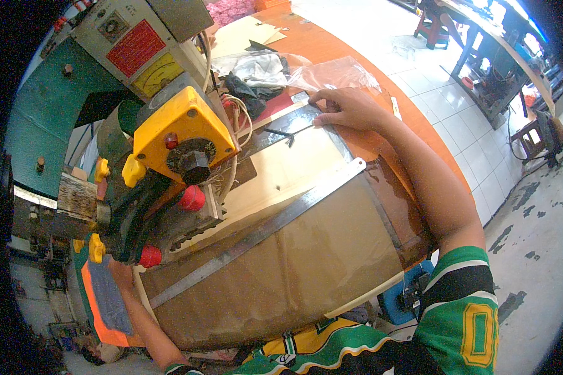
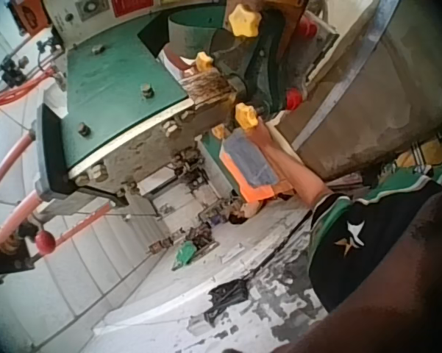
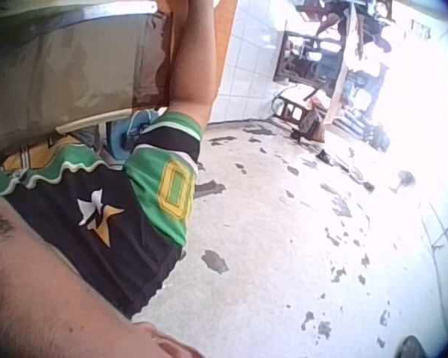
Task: The person aligns a thin metal strip and a piece of flexible material onto an industrial machine platform, then pulls down a lever to secure or process the items.
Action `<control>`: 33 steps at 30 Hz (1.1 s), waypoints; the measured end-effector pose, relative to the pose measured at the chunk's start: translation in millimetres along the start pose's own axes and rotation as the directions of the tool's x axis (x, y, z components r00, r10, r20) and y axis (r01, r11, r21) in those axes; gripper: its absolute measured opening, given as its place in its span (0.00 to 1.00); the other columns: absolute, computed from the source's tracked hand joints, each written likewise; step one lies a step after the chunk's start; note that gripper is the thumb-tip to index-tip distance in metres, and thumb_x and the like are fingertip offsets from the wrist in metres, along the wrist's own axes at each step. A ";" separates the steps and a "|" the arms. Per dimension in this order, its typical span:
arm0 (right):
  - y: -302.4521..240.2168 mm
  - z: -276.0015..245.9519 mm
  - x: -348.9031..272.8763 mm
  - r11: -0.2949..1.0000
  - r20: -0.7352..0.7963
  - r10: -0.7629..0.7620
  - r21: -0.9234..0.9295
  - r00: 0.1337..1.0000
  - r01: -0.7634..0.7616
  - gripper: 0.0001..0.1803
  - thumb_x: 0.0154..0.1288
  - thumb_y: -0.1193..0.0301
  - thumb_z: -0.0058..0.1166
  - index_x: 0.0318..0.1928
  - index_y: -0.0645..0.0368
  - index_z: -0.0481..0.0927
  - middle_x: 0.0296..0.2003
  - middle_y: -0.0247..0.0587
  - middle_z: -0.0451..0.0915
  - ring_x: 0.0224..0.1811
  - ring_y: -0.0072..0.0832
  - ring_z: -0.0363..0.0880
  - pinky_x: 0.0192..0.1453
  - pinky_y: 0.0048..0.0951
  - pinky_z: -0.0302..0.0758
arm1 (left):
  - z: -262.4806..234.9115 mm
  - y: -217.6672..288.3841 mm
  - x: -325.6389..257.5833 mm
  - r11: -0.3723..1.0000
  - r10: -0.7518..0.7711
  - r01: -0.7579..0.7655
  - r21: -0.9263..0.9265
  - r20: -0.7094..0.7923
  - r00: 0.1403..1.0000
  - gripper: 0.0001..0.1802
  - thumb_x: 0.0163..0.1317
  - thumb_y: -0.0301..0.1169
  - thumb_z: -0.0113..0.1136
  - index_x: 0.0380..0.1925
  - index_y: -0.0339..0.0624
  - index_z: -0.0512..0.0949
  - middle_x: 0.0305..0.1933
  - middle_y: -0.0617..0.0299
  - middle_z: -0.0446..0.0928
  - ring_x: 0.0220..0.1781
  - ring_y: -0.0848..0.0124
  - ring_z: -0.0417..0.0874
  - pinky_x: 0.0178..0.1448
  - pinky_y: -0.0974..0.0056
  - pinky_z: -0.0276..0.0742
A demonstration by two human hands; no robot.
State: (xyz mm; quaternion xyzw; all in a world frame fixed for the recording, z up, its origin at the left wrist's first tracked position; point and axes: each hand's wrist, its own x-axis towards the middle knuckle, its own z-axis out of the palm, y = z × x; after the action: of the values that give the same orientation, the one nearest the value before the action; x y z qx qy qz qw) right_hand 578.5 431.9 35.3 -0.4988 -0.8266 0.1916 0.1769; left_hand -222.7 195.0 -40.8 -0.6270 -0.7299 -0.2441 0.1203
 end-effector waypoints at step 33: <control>-0.1 -1.6 -0.6 1.000 0.011 0.017 -0.009 1.000 -0.017 0.33 0.65 0.44 0.67 0.62 0.51 0.82 0.40 0.46 0.86 0.43 0.40 0.84 0.47 0.41 0.75 | 0.3 22.8 4.9 0.998 0.035 -0.037 -0.057 -0.040 0.999 0.16 0.69 0.31 0.59 0.52 0.35 0.82 0.49 0.51 0.88 0.50 0.53 0.87 0.54 0.53 0.79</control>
State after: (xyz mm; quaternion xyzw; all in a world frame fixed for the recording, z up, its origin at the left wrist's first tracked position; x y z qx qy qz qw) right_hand 579.4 431.6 36.7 -0.5055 -0.8241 0.1922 0.1685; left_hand -201.4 201.5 -34.1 -0.6385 -0.7085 -0.2753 0.1207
